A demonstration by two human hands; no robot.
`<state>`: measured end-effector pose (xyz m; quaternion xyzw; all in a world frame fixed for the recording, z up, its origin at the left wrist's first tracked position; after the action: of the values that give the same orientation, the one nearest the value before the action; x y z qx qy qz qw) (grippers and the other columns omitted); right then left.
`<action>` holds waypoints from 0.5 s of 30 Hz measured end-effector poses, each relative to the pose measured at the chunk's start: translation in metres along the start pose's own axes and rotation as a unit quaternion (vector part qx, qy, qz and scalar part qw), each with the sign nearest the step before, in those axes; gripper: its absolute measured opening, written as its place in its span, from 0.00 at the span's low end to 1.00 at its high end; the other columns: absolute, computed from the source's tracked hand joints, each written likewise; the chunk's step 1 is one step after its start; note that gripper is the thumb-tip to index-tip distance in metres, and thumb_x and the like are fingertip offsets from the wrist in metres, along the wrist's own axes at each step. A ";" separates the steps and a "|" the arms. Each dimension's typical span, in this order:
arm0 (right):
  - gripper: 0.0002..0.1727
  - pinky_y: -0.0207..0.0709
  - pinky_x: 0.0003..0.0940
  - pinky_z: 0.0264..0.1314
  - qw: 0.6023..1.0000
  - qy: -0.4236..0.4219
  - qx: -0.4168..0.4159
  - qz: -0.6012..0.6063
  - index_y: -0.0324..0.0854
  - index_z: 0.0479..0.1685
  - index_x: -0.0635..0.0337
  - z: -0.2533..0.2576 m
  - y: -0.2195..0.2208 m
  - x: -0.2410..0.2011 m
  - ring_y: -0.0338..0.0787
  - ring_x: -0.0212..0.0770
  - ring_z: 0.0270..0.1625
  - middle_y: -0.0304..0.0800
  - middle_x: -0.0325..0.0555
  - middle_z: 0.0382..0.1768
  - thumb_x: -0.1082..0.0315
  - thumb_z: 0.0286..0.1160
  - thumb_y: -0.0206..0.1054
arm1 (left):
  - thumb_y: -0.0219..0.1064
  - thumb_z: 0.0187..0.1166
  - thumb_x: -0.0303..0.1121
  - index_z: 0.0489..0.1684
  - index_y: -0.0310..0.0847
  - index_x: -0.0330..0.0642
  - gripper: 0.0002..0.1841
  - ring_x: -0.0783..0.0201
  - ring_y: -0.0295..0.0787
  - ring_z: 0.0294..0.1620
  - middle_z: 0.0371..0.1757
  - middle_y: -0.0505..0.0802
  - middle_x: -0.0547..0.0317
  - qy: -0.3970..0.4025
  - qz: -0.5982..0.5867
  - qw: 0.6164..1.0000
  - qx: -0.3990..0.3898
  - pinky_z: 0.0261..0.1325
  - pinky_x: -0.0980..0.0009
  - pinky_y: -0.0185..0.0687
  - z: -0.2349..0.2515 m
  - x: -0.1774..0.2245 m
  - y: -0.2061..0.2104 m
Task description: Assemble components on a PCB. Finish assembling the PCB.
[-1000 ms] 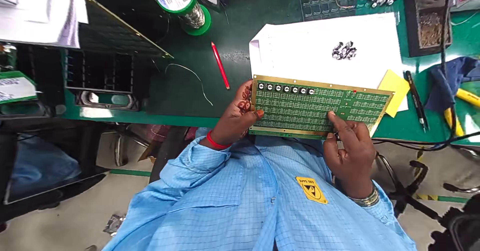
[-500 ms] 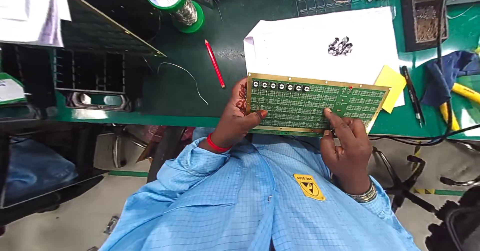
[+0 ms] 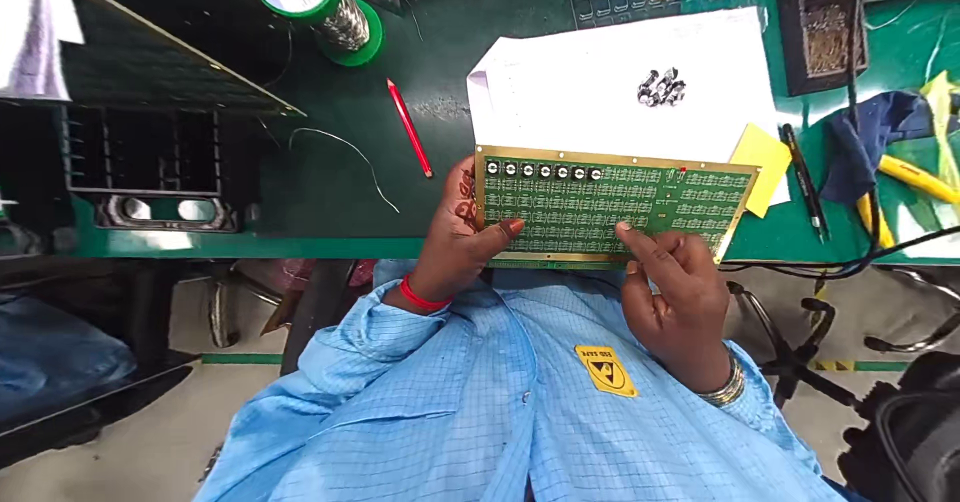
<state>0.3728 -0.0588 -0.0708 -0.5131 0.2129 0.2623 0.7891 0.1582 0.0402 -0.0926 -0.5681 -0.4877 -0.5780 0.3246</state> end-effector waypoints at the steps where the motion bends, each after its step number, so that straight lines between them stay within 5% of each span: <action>1: 0.22 0.69 0.28 0.38 1.000 -0.002 -0.006 0.002 0.92 0.62 0.53 0.001 0.001 -0.002 0.77 0.39 0.37 0.79 0.48 0.34 0.68 0.77 0.55 | 0.66 0.63 0.11 0.76 0.57 0.50 0.39 0.72 0.92 0.55 0.59 0.89 0.71 0.000 -0.001 1.000 0.001 0.57 0.72 0.92 0.000 0.000 0.000; 15: 0.22 0.69 0.32 0.35 0.998 -0.004 -0.049 -0.043 0.92 0.63 0.48 0.004 0.015 -0.008 0.78 0.42 0.36 0.79 0.48 0.33 0.68 0.77 0.55 | 0.66 0.64 0.11 0.77 0.57 0.50 0.39 0.72 0.91 0.56 0.60 0.89 0.72 0.013 0.003 1.000 -0.003 0.58 0.71 0.91 0.000 -0.001 -0.001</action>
<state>0.3575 -0.0512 -0.0748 -0.5587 0.1741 0.2407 0.7743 0.1578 0.0403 -0.0935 -0.5629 -0.4801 -0.5855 0.3314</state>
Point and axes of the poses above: each hand's wrist, its own z-axis towards the middle knuckle, its own y-axis out of the palm, x = y × z, the point moved 6 cm from there along z, towards the middle knuckle
